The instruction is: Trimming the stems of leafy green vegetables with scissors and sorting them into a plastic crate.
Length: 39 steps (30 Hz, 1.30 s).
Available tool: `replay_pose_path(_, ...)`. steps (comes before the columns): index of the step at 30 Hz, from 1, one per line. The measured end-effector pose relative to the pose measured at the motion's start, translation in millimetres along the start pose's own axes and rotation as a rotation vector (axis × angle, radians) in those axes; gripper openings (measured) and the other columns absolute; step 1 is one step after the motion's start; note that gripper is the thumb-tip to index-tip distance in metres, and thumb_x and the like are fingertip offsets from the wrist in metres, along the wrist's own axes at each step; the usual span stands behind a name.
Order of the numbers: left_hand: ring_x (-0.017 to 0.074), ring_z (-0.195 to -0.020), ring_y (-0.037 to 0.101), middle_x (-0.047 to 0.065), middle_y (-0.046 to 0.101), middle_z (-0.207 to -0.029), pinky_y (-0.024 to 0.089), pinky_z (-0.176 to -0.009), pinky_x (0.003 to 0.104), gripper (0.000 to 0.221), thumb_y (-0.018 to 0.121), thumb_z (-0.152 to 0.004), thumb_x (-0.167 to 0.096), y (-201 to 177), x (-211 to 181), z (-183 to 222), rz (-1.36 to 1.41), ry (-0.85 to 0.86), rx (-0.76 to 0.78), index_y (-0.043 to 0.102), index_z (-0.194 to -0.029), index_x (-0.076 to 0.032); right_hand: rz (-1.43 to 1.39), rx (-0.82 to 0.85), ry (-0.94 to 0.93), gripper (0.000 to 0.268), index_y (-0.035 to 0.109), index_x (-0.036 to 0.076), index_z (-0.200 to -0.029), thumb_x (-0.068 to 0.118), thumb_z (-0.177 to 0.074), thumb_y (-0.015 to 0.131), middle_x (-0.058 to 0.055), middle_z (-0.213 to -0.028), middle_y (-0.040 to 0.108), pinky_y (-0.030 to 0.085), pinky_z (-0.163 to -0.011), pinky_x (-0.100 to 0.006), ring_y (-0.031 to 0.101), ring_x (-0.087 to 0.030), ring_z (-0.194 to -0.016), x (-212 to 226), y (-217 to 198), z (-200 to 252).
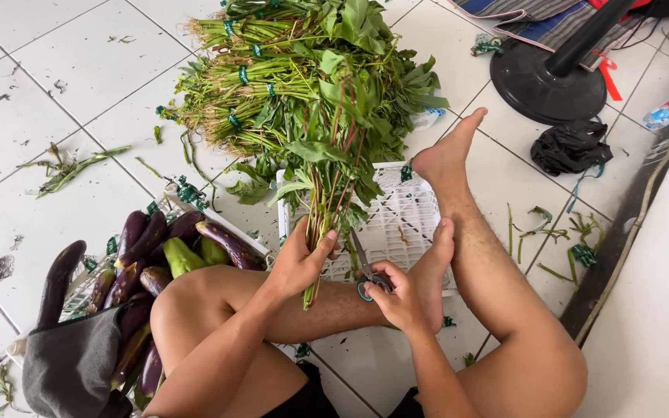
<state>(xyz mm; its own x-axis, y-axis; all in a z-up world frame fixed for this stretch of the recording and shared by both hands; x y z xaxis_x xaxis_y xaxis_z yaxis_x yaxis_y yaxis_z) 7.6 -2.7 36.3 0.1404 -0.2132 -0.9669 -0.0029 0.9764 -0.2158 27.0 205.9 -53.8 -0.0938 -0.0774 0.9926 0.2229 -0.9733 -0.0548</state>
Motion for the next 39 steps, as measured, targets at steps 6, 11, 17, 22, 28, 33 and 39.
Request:
replay_pose_path(6,0.0257,-0.071,0.073,0.017,0.075,-0.079,0.057,-0.067,0.041,0.026,0.058,-0.104,-0.024,4.2,3.6,-0.5,0.056,0.047,-0.001,0.058,-0.108,0.002,-0.129,0.054,-0.022,0.018,0.069,0.004,-0.099,0.001,-0.082,0.062,-0.007,-0.059,0.064,0.04,-0.055,-0.022,0.048,-0.009,-0.055,16.0,-3.2,2.4)
replay_pose_path(11,0.0235,-0.069,0.074,0.016,0.075,-0.078,0.057,-0.067,0.039,0.026,0.06,-0.104,-0.026,5.4,7.1,-1.3,0.052,0.036,-0.013,0.058,-0.106,0.001,-0.262,0.111,-0.021,0.02,0.064,0.002,-0.106,0.005,-0.087,0.06,-0.017,-0.086,0.074,0.044,-0.056,-0.027,0.058,-0.014,-0.059,-16.3,-11.2,-0.6)
replay_pose_path(17,0.0247,-0.069,0.074,0.017,0.075,-0.078,0.057,-0.068,0.041,0.029,0.06,-0.104,-0.029,4.1,8.0,-0.5,0.041,0.034,-0.013,0.059,-0.105,0.0,-0.386,0.179,-0.052,0.035,0.061,-0.004,-0.122,0.015,-0.092,0.053,-0.022,-0.1,0.07,0.04,-0.055,-0.026,0.058,-0.017,-0.066,-41.2,-14.4,-4.7)
replay_pose_path(22,0.0253,-0.07,0.073,0.017,0.074,-0.078,0.057,-0.069,0.042,0.029,0.061,-0.104,-0.028,2.8,3.6,0.4,0.028,0.047,-0.009,0.06,-0.105,0.001,-0.347,0.177,-0.087,0.037,0.063,-0.007,-0.122,0.012,-0.091,0.056,-0.022,-0.098,0.072,0.042,-0.058,-0.026,0.062,-0.018,-0.069,-37.4,-12.8,-5.3)
replay_pose_path(28,0.0258,-0.071,0.073,0.017,0.074,-0.078,0.057,-0.068,0.043,0.031,0.06,-0.104,-0.03,1.5,7.3,0.4,0.014,0.048,-0.005,0.06,-0.104,0.0,-0.324,0.179,-0.063,0.036,0.064,-0.006,-0.122,0.01,-0.09,0.059,-0.019,-0.098,0.07,0.044,-0.062,-0.027,0.064,-0.019,-0.073,-37.8,-14.3,-4.0)
replay_pose_path(33,0.0289,-0.075,0.071,0.016,0.073,-0.076,0.055,-0.07,0.045,0.036,0.063,-0.102,-0.038,2.2,7.0,0.2,-0.09,-0.018,0.013,0.06,-0.106,-0.002,-0.223,0.206,-0.06,0.03,0.07,-0.004,-0.117,0.007,-0.089,0.065,-0.017,-0.095,0.074,0.05,-0.064,-0.027,0.067,-0.017,-0.072,-39.2,-13.0,-1.7)
replay_pose_path(39,0.0367,-0.078,0.067,0.024,0.068,-0.08,0.051,-0.074,0.05,0.051,0.079,-0.091,-0.037,6.4,-1.8,-4.8,-0.153,-0.064,0.043,0.056,-0.114,0.002,-0.134,0.208,-0.059,0.024,0.072,-0.006,-0.107,0.007,-0.086,0.072,-0.013,-0.071,0.069,0.051,-0.063,-0.029,0.062,-0.015,-0.063,-2.2,-1.7,6.5)
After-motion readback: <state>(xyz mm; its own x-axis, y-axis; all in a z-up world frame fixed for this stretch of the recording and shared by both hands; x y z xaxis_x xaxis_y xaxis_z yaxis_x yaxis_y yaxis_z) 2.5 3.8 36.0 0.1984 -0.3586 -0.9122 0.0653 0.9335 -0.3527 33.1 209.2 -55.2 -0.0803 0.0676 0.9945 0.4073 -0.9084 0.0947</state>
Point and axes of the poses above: each hand's wrist, its own z-axis away from the middle knuckle, its own y-axis out of the palm, x = y × z, the point moved 1 cm from there along -z, towards the middle knuckle
